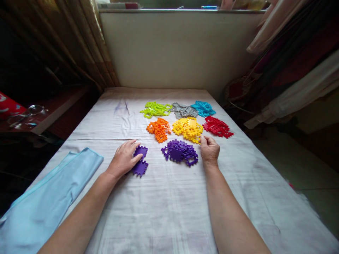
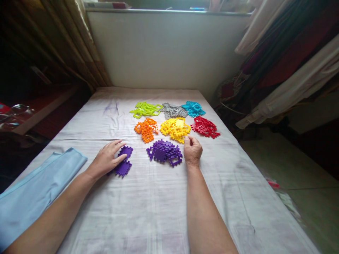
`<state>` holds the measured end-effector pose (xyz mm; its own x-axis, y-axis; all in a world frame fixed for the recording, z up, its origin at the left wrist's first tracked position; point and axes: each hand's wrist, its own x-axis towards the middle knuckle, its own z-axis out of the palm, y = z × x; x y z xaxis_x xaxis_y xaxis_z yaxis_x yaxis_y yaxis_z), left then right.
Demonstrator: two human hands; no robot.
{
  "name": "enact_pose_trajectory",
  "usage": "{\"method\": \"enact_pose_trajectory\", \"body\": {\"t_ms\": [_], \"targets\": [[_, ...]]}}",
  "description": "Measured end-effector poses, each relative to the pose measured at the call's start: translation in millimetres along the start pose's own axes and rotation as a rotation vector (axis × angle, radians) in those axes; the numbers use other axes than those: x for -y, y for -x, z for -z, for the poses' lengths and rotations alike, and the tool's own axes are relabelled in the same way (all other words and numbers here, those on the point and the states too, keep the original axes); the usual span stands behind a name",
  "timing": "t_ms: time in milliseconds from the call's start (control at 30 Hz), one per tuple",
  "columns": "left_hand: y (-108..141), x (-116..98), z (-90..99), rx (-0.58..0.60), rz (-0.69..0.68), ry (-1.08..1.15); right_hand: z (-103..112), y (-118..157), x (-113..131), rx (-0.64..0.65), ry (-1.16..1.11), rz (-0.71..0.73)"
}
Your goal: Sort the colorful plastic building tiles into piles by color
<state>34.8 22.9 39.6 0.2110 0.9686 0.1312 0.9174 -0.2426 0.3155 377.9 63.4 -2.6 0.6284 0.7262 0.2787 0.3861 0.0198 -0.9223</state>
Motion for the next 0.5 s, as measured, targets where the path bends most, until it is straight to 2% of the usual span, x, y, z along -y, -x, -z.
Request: {"method": "enact_pose_trajectory", "body": {"t_ms": [133, 267, 433, 500], "targets": [[-13, 2, 9.5, 0.16, 0.052, -0.04, 0, 0, 1, -0.003, 0.003, -0.003], [-16, -7, 17.9, 0.157, 0.057, -0.013, 0, 1, 1, 0.006, 0.01, 0.003], [-17, -19, 24.9, 0.179, 0.172, 0.072, -1, 1, -1, 0.011, 0.03, 0.011], [-19, -22, 26.4, 0.179, 0.167, 0.111, 0, 1, -1, 0.017, 0.025, 0.013]]}}
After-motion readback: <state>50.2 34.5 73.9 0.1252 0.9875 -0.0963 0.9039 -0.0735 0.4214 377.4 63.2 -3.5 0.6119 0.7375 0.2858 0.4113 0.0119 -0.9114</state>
